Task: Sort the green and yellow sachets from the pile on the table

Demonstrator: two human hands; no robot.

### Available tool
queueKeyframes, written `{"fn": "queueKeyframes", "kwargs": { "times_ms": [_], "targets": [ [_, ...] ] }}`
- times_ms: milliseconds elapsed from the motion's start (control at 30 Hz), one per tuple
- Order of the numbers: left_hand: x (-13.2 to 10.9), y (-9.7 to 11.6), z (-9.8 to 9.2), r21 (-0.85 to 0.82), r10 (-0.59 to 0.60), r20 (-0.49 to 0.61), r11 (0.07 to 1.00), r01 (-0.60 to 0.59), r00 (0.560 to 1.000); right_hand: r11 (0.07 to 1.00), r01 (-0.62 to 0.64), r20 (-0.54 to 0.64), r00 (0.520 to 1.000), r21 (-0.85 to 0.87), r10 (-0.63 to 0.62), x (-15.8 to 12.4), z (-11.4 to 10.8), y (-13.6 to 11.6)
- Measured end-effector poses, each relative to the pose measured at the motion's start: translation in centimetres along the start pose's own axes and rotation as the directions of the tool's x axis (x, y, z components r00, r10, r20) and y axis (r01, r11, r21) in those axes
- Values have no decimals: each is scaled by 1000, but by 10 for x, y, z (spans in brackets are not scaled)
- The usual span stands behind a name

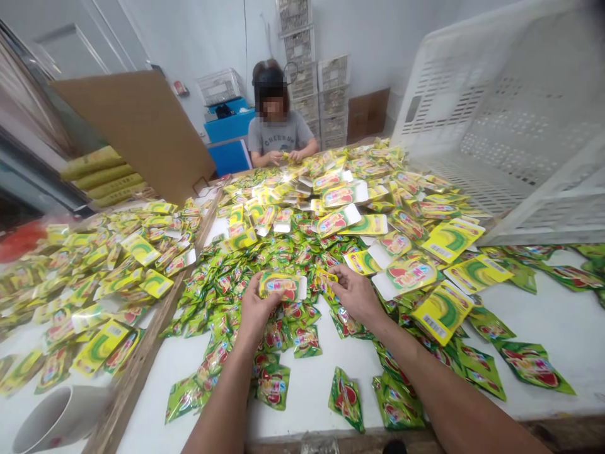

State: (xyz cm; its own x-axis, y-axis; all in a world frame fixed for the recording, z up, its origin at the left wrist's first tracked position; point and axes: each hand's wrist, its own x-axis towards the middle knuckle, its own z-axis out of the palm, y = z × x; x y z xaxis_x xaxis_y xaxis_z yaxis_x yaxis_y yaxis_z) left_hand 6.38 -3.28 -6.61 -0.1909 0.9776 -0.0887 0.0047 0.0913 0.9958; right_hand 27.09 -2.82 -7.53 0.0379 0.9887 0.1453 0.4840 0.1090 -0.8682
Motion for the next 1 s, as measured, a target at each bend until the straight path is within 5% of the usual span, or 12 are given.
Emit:
{"fn": "queueKeyframes", "kwargs": {
  "times_ms": [133,233,400,633,767,900,1000],
  "targets": [
    [1,7,-16,327,19,62,944,-38,998,994,53,13,999,-95,-52,0,-2,6],
    [0,10,-21,488,-10,137,871,-59,991,998,65,30,997,1,-65,1,-3,5],
    [-3,0,-4,136,-145,222,984,117,964,908,-77,-36,994,412,101,2,1,-4],
    [-5,-8,11,-276,-270,124,915,295,955,873,-208,132,977,442,166,3,0,-1],
    [-8,-6,11,-291,-254,182,909,299,950,888,-188,208,972,420,108,2,-3,1],
    [-10,-4,8,-157,-293,389,913,377,873,950,-164,233,967,264,102,0,-3,-3],
    [-7,-2,1,-140,-307,389,912,386,868,990,-81,154,986,117,62,1,-1,-4]
  ]
}}
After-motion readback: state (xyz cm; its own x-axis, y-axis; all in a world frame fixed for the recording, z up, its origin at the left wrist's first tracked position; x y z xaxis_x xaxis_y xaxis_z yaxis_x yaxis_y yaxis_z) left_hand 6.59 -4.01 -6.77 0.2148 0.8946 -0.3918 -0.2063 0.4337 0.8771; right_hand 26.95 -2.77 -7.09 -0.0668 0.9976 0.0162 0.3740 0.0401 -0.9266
